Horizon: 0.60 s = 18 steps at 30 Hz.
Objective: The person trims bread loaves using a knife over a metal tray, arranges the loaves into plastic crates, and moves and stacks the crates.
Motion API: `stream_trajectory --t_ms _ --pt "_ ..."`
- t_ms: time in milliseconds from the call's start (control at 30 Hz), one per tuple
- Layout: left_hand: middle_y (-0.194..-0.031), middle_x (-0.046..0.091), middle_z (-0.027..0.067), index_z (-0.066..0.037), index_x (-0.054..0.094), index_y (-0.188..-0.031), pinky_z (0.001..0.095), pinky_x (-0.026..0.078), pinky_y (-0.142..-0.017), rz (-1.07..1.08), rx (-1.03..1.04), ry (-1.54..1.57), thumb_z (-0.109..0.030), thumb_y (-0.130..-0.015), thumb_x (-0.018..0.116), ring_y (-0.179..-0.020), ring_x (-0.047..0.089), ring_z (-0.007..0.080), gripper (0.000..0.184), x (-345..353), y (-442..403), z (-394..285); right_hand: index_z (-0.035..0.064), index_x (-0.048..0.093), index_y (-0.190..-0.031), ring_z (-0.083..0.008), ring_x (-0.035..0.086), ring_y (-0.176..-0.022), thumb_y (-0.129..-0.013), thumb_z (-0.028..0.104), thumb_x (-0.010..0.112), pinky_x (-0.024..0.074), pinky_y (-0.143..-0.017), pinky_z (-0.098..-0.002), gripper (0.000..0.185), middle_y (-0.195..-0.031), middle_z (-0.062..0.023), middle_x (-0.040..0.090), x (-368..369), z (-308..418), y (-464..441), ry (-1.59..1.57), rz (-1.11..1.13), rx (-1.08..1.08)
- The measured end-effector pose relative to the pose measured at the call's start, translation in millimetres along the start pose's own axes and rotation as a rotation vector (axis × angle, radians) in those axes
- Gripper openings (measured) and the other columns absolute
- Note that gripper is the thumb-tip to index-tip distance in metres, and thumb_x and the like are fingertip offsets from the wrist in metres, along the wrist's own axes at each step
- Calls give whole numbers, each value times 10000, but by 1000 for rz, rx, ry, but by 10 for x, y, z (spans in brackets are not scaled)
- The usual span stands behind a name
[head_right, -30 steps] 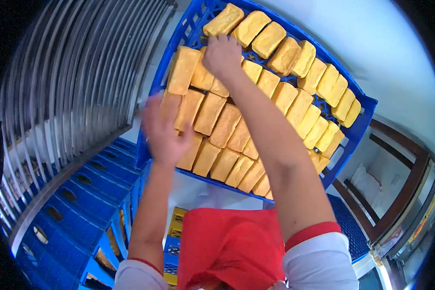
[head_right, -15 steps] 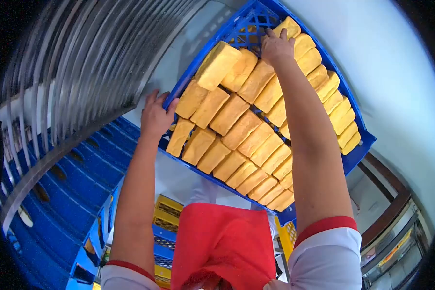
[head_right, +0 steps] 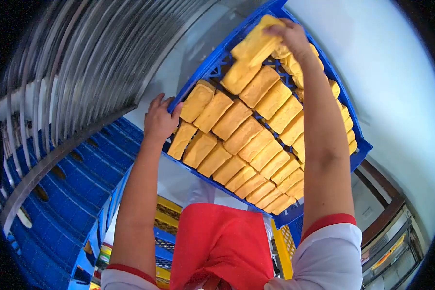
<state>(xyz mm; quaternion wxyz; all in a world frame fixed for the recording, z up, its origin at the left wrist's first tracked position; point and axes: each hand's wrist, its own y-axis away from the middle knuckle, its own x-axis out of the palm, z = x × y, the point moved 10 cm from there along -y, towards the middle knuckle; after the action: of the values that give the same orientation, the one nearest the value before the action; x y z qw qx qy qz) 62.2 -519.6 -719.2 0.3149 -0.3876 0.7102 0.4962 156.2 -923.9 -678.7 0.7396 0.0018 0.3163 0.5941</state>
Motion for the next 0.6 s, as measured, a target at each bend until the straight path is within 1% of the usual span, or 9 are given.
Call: stream_trajectory --t_ms 100,167,200,267,367,400,533,567,600 --pt "-1442 418 136 -159 613 -1253 645 368 -995 2 -15 -16 -587 -892 500 -1345 362 345 571 -20 -1 -11 37 509 -1341 -244 601 -1042 -743 405 739 488 -840 -342 739 -1128 -139 641 -150 -294 -355 88 1 74" --pt "-1448 410 131 -171 603 -1266 671 361 -983 3 -21 -39 -588 -895 495 -1348 356 345 569 -37 6 -21 30 378 -1415 -357 527 -1198 -764 467 726 472 -940 -414 857 -1342 -236 492 -370 -381 -493 503 -426 -126" --pt "-1448 410 131 -171 603 -1266 671 361 -983 7 -17 -43 -588 -895 495 -1348 356 345 569 -35 8 -21 26 308 -1436 -433 435 -1276 -780 470 711 433 -1006 -458 889 -1435 -290 346 -261 -270 -338 609 -436 -123" --pt "-1447 413 119 -176 593 -1277 684 356 -976 8 -22 -64 -593 -899 483 -1353 348 342 573 -40 -1 -16 32 358 -1411 -448 465 -1230 -797 406 695 432 -1001 -457 794 -1417 -293 366 88 -346 -164 669 -465 -356" --pt "-1447 414 108 -180 593 -1274 684 362 -968 -26 4 -82 -598 -903 471 -1358 340 338 572 69 -39 42 62 417 -1378 -451 474 -1188 -771 276 712 423 -979 -513 708 -1438 -266 351 613 -249 783 678 -393 -289" --pt "-1447 414 108 -180 593 -1274 684 362 -968 -22 27 -79 -598 -903 471 -1358 340 338 572 62 -48 -6 66 426 -1366 -447 468 -1180 -749 238 726 424 -962 -524 707 -1440 -250 348 757 -239 1184 646 -410 -386" --pt "-1409 460 129 -154 612 -1241 642 391 -960 -70 31 -109 -596 -911 456 -1311 399 358 573 76 -57 65 26 430 -1346 -465 407 -1244 -768 144 685 368 -1039 -501 643 -1418 -286 355 1083 -901 2830 459 -126 -125" --pt "-1378 490 155 -125 613 -1234 611 400 -970 -88 46 -117 -589 -916 455 -1284 429 370 585 53 -59 33 64 440 -1322 -456 446 -1173 -762 113 652 427 -940 -530 600 -1406 -276 348 1079 -1102 3314 473 -111 -42" --pt "-1344 511 185 -91 612 -1225 574 400 -984 -113 108 -119 -579 -921 456 -1262 445 384 596 79 -87 45 49 461 -1295 -468 459 -1167 -760 109 640 432 -949 -523 567 -1390 -283 367 1032 -1315 3791 389 -75 57"
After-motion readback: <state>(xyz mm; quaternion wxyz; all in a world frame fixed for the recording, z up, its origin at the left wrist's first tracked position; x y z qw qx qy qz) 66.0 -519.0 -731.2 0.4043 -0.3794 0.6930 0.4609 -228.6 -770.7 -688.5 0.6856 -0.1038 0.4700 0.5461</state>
